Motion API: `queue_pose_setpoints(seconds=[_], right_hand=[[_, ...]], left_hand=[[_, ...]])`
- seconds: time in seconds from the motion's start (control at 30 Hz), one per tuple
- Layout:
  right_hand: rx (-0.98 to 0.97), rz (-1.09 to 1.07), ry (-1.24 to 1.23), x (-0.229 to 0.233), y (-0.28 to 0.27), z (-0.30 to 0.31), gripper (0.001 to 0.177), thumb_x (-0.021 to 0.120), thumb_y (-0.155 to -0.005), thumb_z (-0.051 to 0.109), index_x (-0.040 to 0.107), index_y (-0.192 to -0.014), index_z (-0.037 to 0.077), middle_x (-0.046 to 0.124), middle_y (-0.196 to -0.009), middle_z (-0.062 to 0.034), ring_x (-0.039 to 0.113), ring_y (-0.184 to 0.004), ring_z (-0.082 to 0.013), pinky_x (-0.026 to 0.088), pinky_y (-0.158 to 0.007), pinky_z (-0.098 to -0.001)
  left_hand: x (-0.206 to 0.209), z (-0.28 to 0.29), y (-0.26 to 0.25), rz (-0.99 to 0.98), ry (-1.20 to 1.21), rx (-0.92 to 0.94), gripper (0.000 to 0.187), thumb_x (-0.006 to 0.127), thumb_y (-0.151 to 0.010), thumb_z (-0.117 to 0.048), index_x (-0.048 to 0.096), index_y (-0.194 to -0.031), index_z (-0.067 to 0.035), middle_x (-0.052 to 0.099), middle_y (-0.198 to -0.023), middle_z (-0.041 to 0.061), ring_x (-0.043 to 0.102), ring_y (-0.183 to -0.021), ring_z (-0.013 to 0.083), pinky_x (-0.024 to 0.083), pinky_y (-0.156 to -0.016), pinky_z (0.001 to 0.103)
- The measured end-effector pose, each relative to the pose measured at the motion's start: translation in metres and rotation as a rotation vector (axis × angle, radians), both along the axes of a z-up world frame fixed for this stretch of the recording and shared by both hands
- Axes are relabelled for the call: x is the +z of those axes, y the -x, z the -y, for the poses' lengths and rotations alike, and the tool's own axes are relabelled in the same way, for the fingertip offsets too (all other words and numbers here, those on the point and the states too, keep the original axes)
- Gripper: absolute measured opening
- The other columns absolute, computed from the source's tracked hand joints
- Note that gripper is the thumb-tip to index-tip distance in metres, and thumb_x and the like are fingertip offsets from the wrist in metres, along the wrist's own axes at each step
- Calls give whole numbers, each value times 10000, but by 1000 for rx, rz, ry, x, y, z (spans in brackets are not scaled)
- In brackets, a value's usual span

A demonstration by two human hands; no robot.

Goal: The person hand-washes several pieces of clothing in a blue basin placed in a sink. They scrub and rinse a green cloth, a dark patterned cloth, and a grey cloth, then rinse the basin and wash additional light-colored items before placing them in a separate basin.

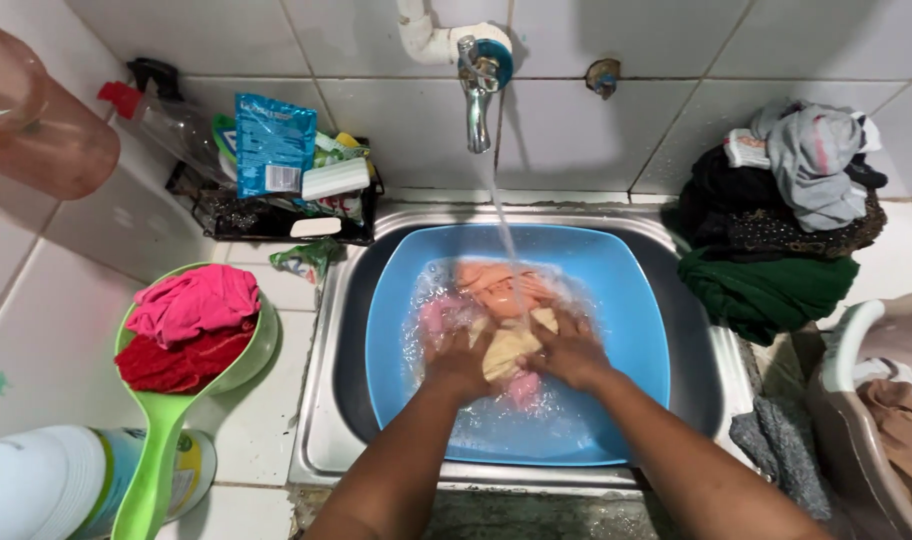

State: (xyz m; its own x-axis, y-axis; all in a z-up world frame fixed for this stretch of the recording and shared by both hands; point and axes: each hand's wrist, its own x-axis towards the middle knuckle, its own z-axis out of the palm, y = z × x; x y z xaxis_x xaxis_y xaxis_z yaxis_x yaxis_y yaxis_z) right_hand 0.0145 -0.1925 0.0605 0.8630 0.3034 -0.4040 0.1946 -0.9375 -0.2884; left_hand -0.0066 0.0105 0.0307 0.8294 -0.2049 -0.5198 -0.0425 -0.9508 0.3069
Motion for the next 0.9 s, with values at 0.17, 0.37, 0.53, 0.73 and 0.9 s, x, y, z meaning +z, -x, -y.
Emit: queue_pose_setpoints(seconds=[0.17, 0.37, 0.53, 0.73, 0.9], right_hand=[[-147, -196, 86, 18, 19, -29, 1006, 837, -750, 238, 287, -1576, 401, 12, -1719, -90, 103, -1534, -442, 353, -1164, -545], [-246, -110, -427, 68, 5, -21, 524, 754, -760, 5, 687, -1256, 161, 701, -1108, -215, 706, -784, -311, 595, -634, -420], [-241, -204, -801, 143, -8, -19, 320, 613, -834, -76, 708, -1121, 28, 745, -762, -221, 681, -448, -206, 500, -327, -324], [-247, 158, -1407, 138, -34, 30, 402, 568, -703, -160, 695, -1071, -57, 733, -986, -164, 730, -810, -204, 621, -687, -312], [-577, -189, -1327, 61, -26, 21, 551, 610, -701, -21, 616, -1244, 69, 662, -1084, -119, 665, -913, -261, 538, -754, -413]], left_hand=[[-6, -1, -8, -91, 115, -23, 1301, 852, -662, -408, 87, -1711, -326, 300, -1623, 226, 385, -1472, 417, 291, -1214, 600], [16, -9, -4, 105, 282, 79, 1428, 1004, -495, -391, 130, -1617, -268, 75, -1706, 127, 73, -1570, 372, 174, -1203, 645], [3, 2, -17, 255, 662, 174, 1469, 1073, -480, -287, 95, -1566, -131, 166, -1653, 151, 162, -1527, 345, 174, -1150, 656], [31, -20, -46, 106, 1302, 197, 706, 880, -728, -9, 570, -1361, 45, 709, -1280, 163, 702, -1114, 217, 584, -999, 390], [116, -7, -33, 247, 1075, 511, 801, 765, -612, 38, 390, -1297, -143, 625, -1147, 63, 690, -986, 209, 624, -774, 366]])
